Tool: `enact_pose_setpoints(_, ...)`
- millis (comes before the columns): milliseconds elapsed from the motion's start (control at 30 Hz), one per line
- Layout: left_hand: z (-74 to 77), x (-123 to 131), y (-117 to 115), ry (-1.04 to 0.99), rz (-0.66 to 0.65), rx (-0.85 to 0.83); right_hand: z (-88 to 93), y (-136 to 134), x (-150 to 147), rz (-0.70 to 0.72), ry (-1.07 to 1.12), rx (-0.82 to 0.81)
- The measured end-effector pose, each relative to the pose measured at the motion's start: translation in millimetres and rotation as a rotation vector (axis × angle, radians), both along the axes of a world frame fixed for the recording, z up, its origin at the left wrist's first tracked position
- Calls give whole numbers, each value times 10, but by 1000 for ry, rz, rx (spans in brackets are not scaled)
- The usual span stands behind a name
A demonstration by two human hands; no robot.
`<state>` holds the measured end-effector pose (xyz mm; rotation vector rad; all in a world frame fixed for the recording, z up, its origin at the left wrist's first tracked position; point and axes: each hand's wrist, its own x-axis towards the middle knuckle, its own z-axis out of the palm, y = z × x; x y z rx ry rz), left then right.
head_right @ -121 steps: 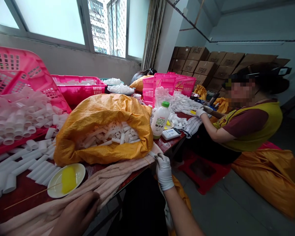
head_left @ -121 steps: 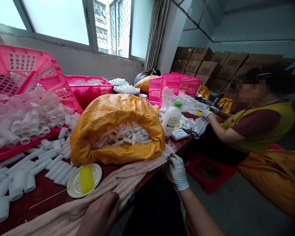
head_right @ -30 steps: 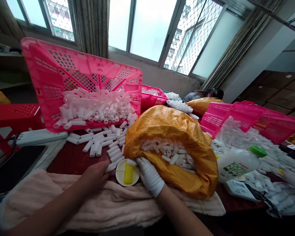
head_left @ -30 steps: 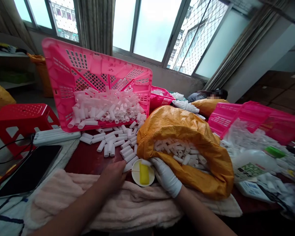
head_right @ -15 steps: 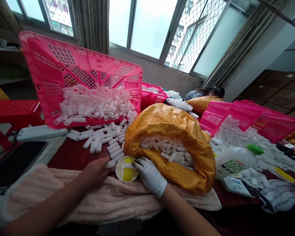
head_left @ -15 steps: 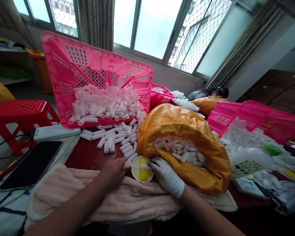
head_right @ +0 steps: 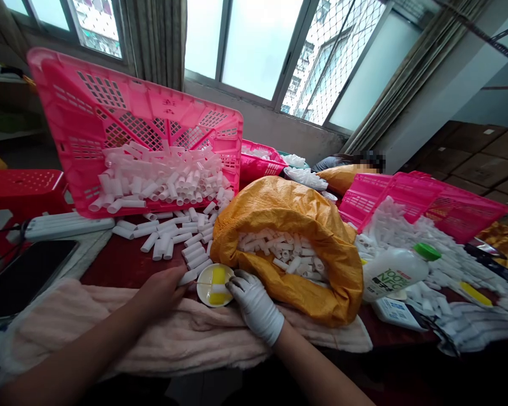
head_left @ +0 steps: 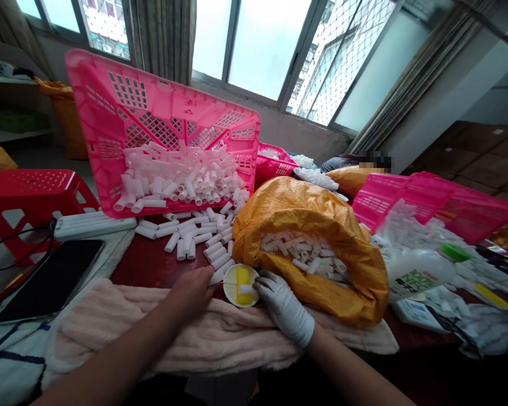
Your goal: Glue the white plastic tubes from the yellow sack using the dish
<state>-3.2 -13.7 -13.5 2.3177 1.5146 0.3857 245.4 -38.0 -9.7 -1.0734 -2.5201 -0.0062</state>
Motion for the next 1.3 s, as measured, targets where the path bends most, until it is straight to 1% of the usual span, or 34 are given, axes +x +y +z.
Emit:
enact_pose_setpoints(100, 4, -1, 4, 10, -7, -3, -18, -12, 7, 33, -40, 5)
enact_pose_setpoints(233, -6, 4, 9, 17, -3, 1, 25, -83, -38, -41, 4, 14)
enact_pose_setpoints(267, -6, 7, 7, 17, 0, -3, 41, -111, -59, -35, -18, 26)
enact_pose_setpoints(333, 7, 15, -4, 23, 11, -25, 76, -168, -106, 21, -54, 34)
enact_pose_setpoints(367, 22, 18, -13, 24, 17, -29, 93, -189, -134, 49, -27, 25)
enact_pose_setpoints(400, 43, 20, -24, 24, 26, -18, 108, -202, -165, 62, 53, 8)
enact_pose_setpoints(433, 69, 22, -38, 22, 31, 12, 120, -205, -201, 52, 183, -10)
enact_pose_setpoints(533, 155, 21, -82, 13, 20, 145, 145, -156, -331, -80, 685, -76)
enact_pose_setpoints(567, 178, 20, -97, 10, 8, 164, 158, -132, -376, -121, 805, -106)
enact_pose_setpoints(633, 209, 21, -128, -15, -24, 147, 208, -99, -449, -148, 906, -151)
enact_pose_setpoints(667, 219, 25, -147, -39, -46, 123, 246, -96, -473, -125, 900, -166)
enact_pose_setpoints(767, 244, 71, -227, -116, -152, 43, 378, -134, -496, 45, 757, -201)
enact_pose_setpoints(800, 255, 100, -261, -123, -176, 37, 411, -148, -499, 76, 717, -229)
enact_pose_setpoints(833, 268, 135, -296, -113, -183, 47, 432, -159, -504, 66, 700, -276)
enact_pose_setpoints(867, 282, 174, -329, -85, -171, 70, 437, -163, -516, 16, 708, -336)
enact_pose_setpoints(933, 307, 253, -388, 2, -122, 110, 410, -161, -552, -150, 773, -461)
enact_pose_setpoints(1000, 325, 309, -432, 55, -111, 87, 364, -175, -587, -267, 827, -547)
enact_pose_setpoints(1067, 339, 333, -473, 24, -149, 15, 333, -235, -596, -281, 850, -559)
enact_pose_setpoints(1200, 365, 359, -575, -143, -305, -169, 339, -435, -514, -209, 820, -548)
enact_pose_setpoints(1233, 364, 382, -602, -159, -325, -197, 337, -468, -485, -204, 821, -554)
enact_pose_setpoints(1267, 358, 414, -624, -149, -313, -202, 326, -486, -460, -215, 838, -569)
enact_pose_setpoints(1300, 348, 452, -640, -115, -270, -183, 306, -487, -441, -244, 873, -591)
